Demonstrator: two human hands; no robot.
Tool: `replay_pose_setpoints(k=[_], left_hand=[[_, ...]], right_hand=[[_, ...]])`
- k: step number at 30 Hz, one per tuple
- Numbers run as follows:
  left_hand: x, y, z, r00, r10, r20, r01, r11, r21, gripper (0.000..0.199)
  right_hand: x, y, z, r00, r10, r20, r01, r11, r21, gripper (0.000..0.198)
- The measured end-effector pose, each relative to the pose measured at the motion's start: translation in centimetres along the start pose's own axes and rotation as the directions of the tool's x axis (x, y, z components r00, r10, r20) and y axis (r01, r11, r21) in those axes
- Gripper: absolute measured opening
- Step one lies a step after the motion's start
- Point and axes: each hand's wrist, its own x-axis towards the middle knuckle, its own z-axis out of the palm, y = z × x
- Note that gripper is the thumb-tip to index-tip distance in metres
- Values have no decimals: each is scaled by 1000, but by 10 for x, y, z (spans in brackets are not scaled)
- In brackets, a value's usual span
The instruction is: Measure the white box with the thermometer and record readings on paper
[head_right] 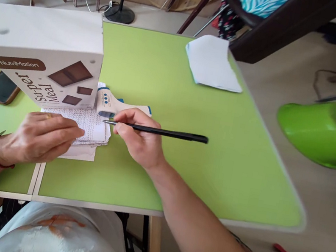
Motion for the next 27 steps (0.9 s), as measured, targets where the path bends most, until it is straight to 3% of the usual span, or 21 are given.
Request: replay_pose_setpoints(k=[5, 12, 27], left_hand=[[-7, 1, 19, 972, -26, 232, 19, 999, 35, 23], [-7, 6, 20, 927, -28, 373, -3, 997, 80, 28], [-9, 6, 22, 887, -75, 455, 50, 996, 68, 26]], right_hand=[[-2, 14, 17, 997, 80, -23, -80, 997, 14, 5], [-4, 21, 27, 996, -86, 9, 87, 991, -105, 12], [-6, 26, 26, 992, -95, 86, 106, 985, -132, 13]])
